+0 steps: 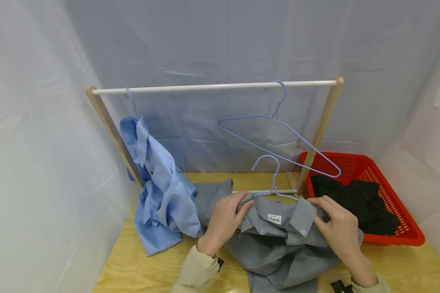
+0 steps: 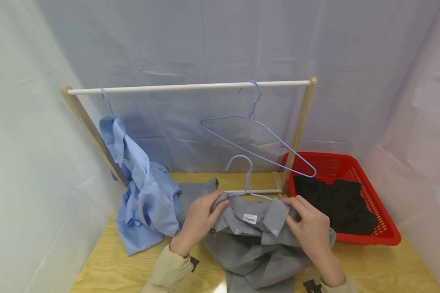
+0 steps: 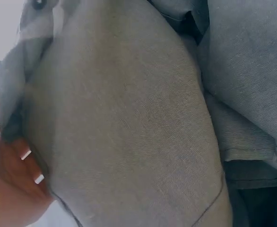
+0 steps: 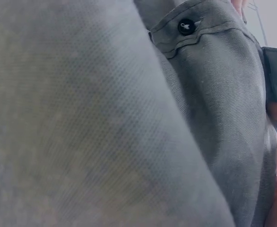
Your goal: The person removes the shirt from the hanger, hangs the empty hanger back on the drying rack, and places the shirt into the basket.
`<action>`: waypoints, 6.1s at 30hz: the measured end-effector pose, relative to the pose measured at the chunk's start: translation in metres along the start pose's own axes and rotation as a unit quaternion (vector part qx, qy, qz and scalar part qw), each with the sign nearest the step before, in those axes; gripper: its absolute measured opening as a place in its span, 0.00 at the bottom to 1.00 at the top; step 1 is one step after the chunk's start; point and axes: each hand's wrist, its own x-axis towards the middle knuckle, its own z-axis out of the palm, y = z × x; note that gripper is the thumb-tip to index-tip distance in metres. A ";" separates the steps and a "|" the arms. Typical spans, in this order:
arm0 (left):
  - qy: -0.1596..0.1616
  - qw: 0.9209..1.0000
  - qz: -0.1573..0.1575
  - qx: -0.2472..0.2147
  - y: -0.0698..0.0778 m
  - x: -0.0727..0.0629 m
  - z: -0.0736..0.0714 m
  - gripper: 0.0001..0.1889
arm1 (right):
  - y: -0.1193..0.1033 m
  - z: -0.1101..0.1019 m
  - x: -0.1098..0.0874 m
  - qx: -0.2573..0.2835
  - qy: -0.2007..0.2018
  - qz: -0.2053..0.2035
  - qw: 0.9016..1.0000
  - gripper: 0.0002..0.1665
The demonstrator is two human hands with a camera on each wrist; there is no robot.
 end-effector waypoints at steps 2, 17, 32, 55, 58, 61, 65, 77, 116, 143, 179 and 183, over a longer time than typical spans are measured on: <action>0.001 1.000 0.007 -0.001 -0.002 -0.001 0.000 0.12 | 0.000 0.001 0.000 0.003 0.001 0.001 1.000 0.10; -0.006 0.996 -0.049 -0.076 -0.040 -0.011 -0.024 0.10 | 0.017 -0.014 0.002 -0.007 0.023 0.028 0.999 0.20; 0.025 0.998 0.018 -0.055 -0.038 -0.009 -0.025 0.07 | 0.015 -0.006 0.004 0.020 -0.002 0.020 1.000 0.11; 0.075 0.993 -0.005 -0.091 -0.040 -0.003 -0.037 0.07 | 0.018 -0.012 0.006 0.047 0.047 0.049 0.997 0.18; 0.077 0.993 -0.003 -0.094 -0.043 -0.003 -0.043 0.06 | 0.025 -0.022 0.007 0.036 0.021 0.069 0.997 0.19; 0.062 0.994 0.006 -0.087 -0.043 -0.002 -0.046 0.07 | 0.028 -0.028 0.010 0.015 -0.041 0.074 0.996 0.23; 0.054 0.996 0.002 -0.077 -0.040 -0.002 -0.045 0.08 | 0.025 -0.035 0.016 -0.003 -0.063 0.076 0.995 0.29; 0.036 0.996 0.032 -0.080 -0.029 0.000 -0.039 0.08 | -0.009 -0.028 0.029 -0.045 -0.108 0.029 0.993 0.18; 0.108 0.949 -0.106 -0.276 -0.043 -0.001 -0.047 0.10 | 0.006 0.004 -0.009 0.524 -0.274 0.216 0.777 0.30; 0.025 0.992 -0.025 -0.121 -0.031 0.002 -0.040 0.07 | -0.014 0.013 0.032 0.000 0.012 -0.071 0.997 0.15; 0.022 0.992 -0.005 -0.124 -0.031 -0.004 -0.031 0.06 | -0.013 0.043 0.038 -0.100 0.073 -0.231 0.965 0.25; 0.022 0.993 0.003 -0.119 -0.031 -0.005 -0.031 0.07 | -0.012 0.045 0.036 -0.099 0.068 -0.222 0.968 0.26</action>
